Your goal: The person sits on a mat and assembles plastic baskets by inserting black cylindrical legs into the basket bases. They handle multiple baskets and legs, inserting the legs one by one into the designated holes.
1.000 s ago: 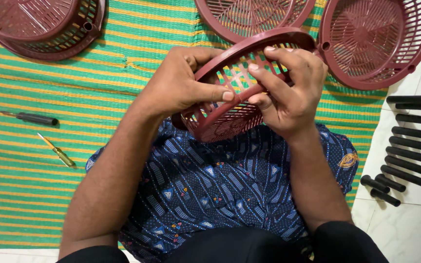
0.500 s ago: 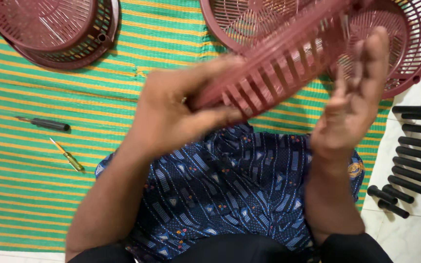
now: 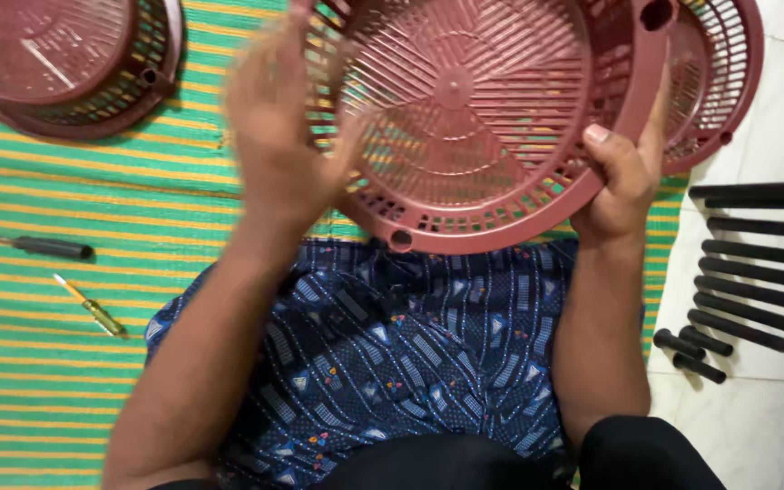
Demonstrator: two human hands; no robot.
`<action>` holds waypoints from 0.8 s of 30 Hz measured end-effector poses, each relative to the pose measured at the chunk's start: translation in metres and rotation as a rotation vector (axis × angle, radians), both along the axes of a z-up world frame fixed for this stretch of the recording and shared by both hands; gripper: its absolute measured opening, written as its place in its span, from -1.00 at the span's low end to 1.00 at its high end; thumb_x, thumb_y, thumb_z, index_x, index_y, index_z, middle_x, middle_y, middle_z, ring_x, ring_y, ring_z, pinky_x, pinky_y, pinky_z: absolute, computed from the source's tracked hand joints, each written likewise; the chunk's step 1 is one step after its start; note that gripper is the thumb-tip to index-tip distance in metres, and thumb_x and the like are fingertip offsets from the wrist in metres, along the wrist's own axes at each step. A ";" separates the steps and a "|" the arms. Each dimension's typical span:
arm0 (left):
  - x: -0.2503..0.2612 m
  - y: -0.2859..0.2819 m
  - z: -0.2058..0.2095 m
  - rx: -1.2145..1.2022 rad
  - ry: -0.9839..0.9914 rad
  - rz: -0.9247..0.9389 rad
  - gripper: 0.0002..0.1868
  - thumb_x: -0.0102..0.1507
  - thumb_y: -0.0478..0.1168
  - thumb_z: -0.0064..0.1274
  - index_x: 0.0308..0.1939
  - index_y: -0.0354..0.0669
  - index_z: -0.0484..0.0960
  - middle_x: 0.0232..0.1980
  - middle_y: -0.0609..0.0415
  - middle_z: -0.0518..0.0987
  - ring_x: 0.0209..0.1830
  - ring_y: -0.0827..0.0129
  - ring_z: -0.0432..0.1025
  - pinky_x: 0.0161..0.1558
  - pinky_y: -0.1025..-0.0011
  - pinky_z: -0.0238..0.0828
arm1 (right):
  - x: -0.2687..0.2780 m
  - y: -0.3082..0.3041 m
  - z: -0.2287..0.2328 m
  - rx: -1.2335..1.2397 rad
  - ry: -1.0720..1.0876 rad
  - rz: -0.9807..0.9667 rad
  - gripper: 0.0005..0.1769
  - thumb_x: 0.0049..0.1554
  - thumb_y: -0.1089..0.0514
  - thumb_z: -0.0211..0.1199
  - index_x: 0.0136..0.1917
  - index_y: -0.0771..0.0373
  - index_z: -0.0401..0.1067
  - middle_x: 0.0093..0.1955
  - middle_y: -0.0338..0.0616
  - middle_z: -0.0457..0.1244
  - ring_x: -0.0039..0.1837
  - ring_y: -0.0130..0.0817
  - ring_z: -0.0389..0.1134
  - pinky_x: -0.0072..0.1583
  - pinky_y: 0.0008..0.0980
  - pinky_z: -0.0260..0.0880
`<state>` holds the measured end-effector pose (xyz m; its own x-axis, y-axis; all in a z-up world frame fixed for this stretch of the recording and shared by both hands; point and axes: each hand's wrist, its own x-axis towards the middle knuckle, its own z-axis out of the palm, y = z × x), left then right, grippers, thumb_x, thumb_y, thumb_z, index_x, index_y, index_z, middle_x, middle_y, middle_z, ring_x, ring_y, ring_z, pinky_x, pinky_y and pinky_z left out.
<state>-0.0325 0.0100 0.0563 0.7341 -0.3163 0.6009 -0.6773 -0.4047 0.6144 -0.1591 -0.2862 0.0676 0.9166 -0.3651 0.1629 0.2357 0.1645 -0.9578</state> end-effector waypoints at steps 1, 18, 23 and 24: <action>0.010 0.007 0.000 0.005 -0.010 0.080 -0.30 0.28 -0.17 0.38 0.37 -0.44 0.40 0.33 -0.23 0.45 0.33 -0.14 0.36 0.40 0.02 0.20 | 0.001 -0.005 0.000 0.028 0.010 0.005 -0.16 0.17 0.22 0.12 0.67 0.32 -0.03 0.42 0.00 0.19 0.38 -0.21 0.28 0.51 -0.24 0.35; 0.034 0.032 -0.016 -0.726 0.888 -0.233 -0.77 0.43 -0.22 0.17 -0.08 -0.40 0.69 -0.32 0.29 0.48 -0.38 0.65 0.21 -0.32 0.53 0.05 | -0.017 -0.054 -0.032 0.346 0.203 0.150 -0.44 0.26 0.21 0.09 0.49 0.45 0.27 0.26 0.09 0.31 0.22 -0.17 0.41 0.32 -0.23 0.47; 0.039 0.033 -0.024 -0.662 0.928 -0.178 -0.75 0.39 -0.18 0.17 -0.20 -0.38 0.67 -0.41 0.30 0.43 -0.50 0.67 0.12 -0.43 0.55 -0.07 | -0.013 -0.049 -0.020 0.308 0.211 0.097 -0.52 0.39 0.11 0.14 0.42 0.48 0.22 0.30 0.11 0.32 0.25 -0.18 0.37 0.33 -0.24 0.41; 0.041 0.034 -0.025 -0.678 0.957 -0.187 -0.76 0.39 -0.18 0.17 -0.19 -0.37 0.68 -0.40 0.29 0.45 -0.49 0.67 0.15 -0.43 0.55 -0.04 | -0.013 -0.044 -0.015 0.309 0.189 0.091 -0.50 0.39 0.07 0.15 0.43 0.48 0.23 0.30 0.10 0.32 0.25 -0.19 0.37 0.35 -0.24 0.41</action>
<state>0.0085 0.0435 0.0311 0.9521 -0.2948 -0.0809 0.1598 0.2544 0.9538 -0.1726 -0.3301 0.0527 0.9510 -0.2861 -0.1177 0.0302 0.4644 -0.8851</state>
